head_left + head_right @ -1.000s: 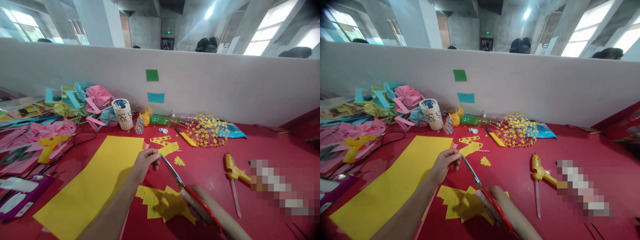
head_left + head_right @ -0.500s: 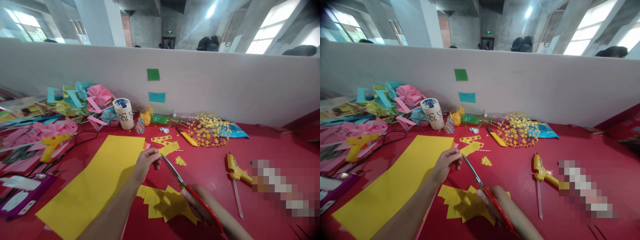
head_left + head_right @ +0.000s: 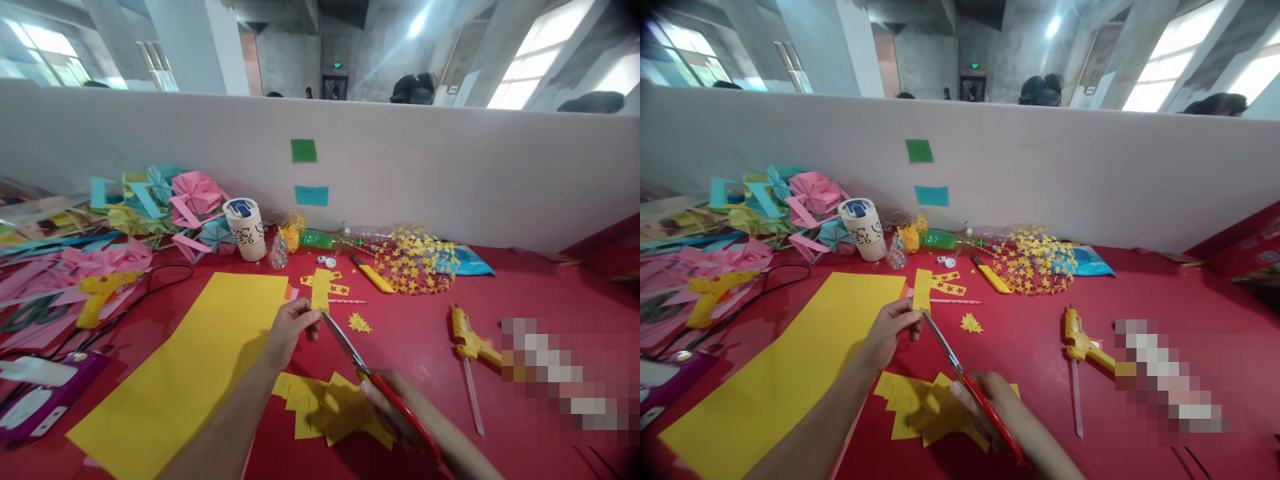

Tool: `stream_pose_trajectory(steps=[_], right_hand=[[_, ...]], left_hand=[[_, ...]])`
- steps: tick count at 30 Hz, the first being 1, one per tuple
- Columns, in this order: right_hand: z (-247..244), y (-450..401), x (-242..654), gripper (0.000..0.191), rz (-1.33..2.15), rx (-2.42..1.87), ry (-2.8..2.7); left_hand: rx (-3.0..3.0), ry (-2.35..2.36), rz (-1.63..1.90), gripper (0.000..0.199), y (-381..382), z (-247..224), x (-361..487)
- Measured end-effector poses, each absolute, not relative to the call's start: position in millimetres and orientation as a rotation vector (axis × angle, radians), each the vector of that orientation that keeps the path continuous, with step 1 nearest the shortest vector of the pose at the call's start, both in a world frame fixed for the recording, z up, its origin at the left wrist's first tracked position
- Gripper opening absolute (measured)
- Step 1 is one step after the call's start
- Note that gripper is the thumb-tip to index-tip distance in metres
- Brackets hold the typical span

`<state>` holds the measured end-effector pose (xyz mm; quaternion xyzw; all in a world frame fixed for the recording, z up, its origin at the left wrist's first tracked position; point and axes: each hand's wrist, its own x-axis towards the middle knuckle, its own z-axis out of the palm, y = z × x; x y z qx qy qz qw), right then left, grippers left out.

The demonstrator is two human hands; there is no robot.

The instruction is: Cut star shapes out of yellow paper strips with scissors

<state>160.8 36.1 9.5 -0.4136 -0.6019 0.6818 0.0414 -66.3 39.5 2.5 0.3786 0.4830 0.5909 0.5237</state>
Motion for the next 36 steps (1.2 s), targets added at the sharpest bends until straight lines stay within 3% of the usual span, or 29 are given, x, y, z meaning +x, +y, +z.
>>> stream_pose_trajectory(steps=[36], right_hand=[[-6.0, 29.8, 157.1, 0.049, 1.974, -1.183, -1.786]], left_hand=[[0.886, 1.109, 1.357, 0.021, 38.8, -1.4, -65.0]])
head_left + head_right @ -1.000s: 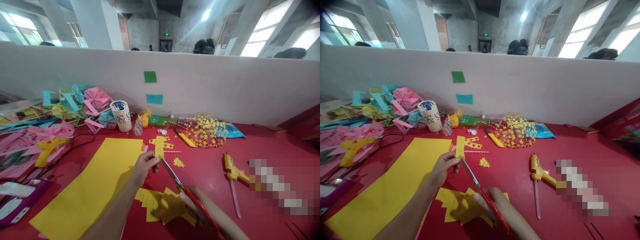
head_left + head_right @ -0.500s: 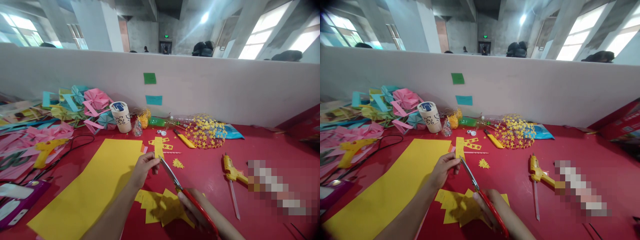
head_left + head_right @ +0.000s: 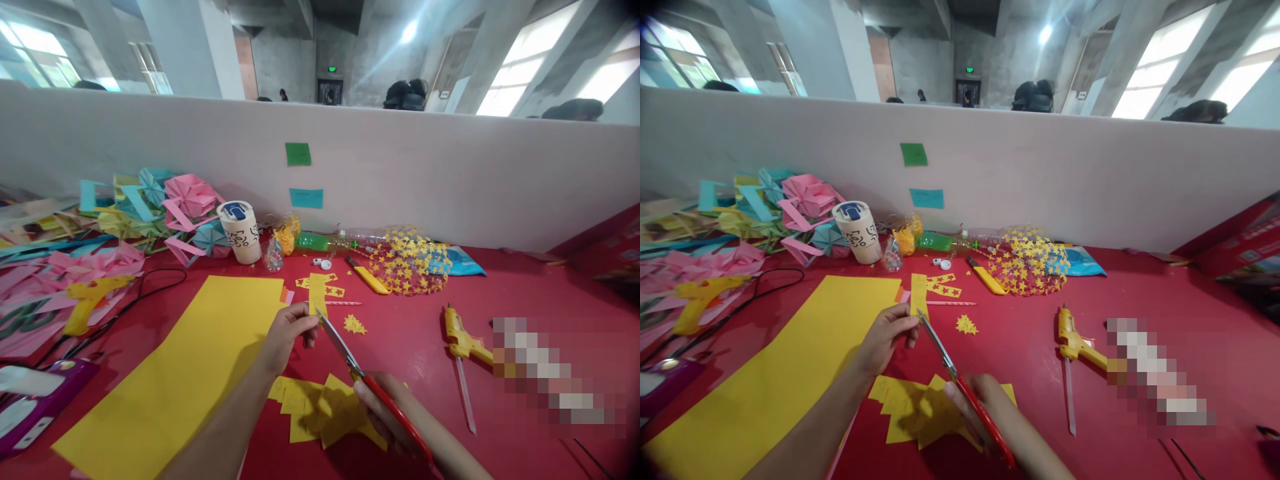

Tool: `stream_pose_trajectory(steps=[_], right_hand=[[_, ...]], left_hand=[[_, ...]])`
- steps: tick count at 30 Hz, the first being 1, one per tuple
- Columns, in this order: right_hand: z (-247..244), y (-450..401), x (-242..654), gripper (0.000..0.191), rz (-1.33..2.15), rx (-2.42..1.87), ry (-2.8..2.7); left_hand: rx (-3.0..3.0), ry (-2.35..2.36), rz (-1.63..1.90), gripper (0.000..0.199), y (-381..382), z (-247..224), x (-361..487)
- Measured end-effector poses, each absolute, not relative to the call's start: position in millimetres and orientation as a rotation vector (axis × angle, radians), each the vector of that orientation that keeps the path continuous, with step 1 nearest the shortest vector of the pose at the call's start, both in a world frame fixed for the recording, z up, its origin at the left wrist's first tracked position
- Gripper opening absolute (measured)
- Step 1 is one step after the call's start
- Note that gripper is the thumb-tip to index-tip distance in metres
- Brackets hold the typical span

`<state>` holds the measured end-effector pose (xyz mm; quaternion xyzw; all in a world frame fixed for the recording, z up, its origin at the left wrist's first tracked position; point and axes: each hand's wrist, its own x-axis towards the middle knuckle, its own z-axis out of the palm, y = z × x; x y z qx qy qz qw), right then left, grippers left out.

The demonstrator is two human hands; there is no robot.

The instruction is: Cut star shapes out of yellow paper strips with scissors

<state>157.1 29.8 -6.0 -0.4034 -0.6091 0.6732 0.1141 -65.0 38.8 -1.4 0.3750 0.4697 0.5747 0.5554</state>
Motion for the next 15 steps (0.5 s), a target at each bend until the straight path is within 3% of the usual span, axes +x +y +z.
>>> stream_pose_trajectory(steps=[15], right_hand=[[1.4, 33.6, 157.7, 0.047, 1.970, -1.170, -1.847]], left_hand=[[0.807, 1.061, 1.442, 0.014, 39.8, 0.7, -65.8]])
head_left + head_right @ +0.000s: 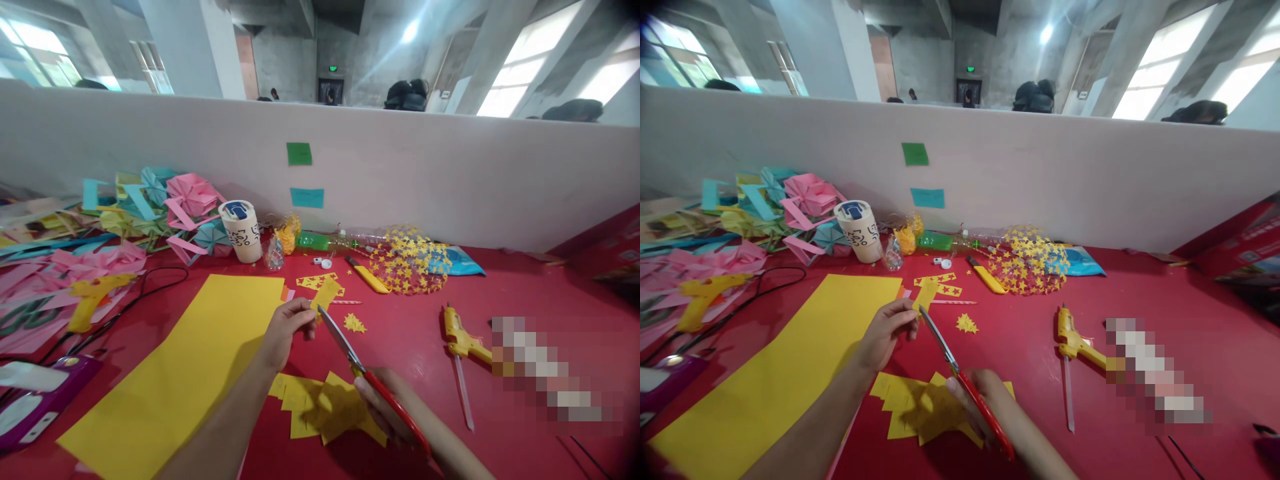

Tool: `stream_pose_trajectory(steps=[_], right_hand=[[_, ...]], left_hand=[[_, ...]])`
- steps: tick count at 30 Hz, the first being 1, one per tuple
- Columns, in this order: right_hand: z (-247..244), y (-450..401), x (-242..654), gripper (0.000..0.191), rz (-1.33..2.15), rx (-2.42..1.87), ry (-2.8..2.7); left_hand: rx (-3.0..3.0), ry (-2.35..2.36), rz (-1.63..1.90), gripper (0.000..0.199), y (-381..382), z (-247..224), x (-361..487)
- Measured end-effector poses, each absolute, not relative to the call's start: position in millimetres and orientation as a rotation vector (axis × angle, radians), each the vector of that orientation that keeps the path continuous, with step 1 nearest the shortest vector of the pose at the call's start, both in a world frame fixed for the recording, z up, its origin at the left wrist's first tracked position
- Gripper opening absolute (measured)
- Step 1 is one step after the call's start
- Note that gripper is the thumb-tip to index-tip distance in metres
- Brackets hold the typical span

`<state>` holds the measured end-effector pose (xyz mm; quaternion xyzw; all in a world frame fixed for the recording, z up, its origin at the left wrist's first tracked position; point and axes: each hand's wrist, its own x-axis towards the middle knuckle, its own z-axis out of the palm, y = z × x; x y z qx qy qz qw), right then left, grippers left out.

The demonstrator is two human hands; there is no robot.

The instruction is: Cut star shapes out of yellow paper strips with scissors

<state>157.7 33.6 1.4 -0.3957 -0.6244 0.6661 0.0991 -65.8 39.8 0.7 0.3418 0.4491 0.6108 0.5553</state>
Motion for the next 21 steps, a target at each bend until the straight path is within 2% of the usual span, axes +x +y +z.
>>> stream_pose_trajectory(steps=[5, 13, 21], right_hand=[[-1.9, 33.5, 157.3, 0.048, 1.989, -1.166, -1.823], [-4.9, 33.0, 156.8, 0.047, 1.932, -1.228, -1.818], [-2.4, 33.4, 155.9, 0.049, 1.913, -1.240, -1.841]], left_hand=[[0.798, 1.057, 1.449, 0.012, 39.2, 2.2, -65.3], [0.824, 1.037, 1.333, 0.020, 36.8, 4.5, -56.9], [0.860, 1.070, 1.446, 0.021, 38.1, 4.1, -60.1]])
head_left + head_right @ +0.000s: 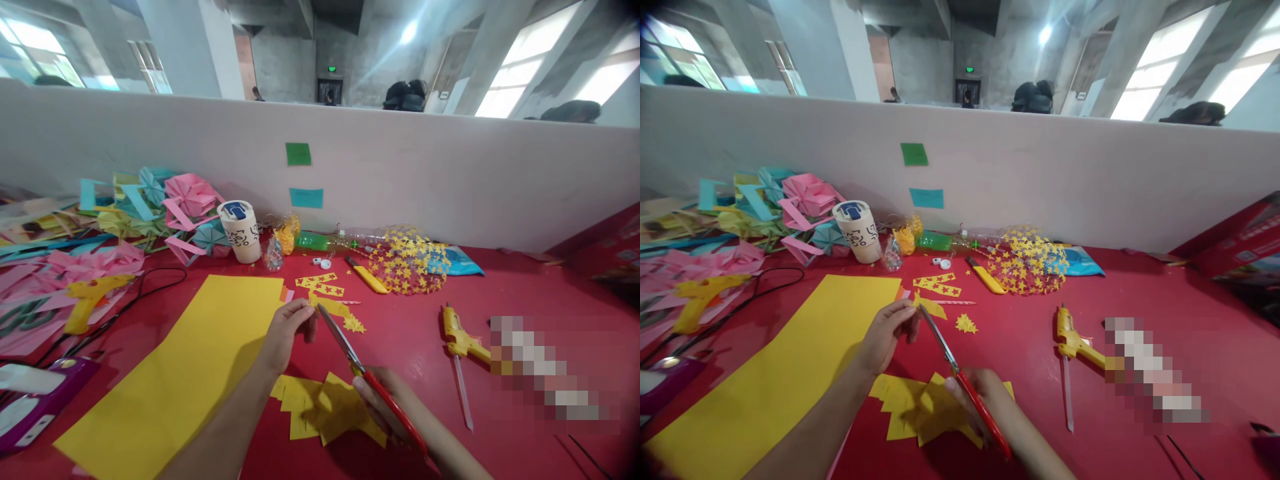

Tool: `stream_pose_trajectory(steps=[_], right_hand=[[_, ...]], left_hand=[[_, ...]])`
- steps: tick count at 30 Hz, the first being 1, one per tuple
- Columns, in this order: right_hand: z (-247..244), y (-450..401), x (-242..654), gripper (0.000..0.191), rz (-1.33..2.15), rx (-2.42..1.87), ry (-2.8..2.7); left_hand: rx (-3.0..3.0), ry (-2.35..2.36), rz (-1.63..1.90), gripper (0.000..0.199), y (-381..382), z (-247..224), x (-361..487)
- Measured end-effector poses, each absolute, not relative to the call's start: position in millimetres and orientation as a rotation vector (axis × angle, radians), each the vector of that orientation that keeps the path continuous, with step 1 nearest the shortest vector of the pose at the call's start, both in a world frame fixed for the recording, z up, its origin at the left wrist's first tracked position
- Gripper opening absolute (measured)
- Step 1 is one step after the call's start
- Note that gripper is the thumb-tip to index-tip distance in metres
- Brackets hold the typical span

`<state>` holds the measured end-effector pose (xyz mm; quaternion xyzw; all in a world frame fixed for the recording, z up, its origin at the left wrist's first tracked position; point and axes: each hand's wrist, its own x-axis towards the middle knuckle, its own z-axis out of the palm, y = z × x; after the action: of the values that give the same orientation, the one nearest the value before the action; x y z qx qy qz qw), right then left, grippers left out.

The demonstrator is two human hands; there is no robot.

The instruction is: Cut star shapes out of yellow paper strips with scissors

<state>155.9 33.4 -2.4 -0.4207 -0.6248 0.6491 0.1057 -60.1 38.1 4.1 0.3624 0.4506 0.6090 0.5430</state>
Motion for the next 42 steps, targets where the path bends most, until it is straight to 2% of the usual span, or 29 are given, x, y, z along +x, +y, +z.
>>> stream_pose_trajectory(steps=[8, 23, 33, 42], right_hand=[[-4.2, 32.4, 159.4, 0.054, 1.791, -1.209, -2.002], [-2.4, 31.6, 160.7, 0.049, 1.891, -1.236, -1.925], [-2.1, 28.5, 158.9, 0.055, 1.918, -1.259, -1.859], [-6.4, 29.1, 161.0, 0.059, 1.918, -1.240, -1.876]], left_hand=[[0.871, 1.123, 1.420, 0.022, 38.4, 5.4, -65.1], [0.922, 1.147, 1.331, 0.021, 39.3, 3.4, -72.3], [0.867, 1.093, 1.423, 0.014, 40.2, 1.0, -67.9], [0.887, 1.103, 1.412, 0.016, 40.2, 3.7, -69.4]])
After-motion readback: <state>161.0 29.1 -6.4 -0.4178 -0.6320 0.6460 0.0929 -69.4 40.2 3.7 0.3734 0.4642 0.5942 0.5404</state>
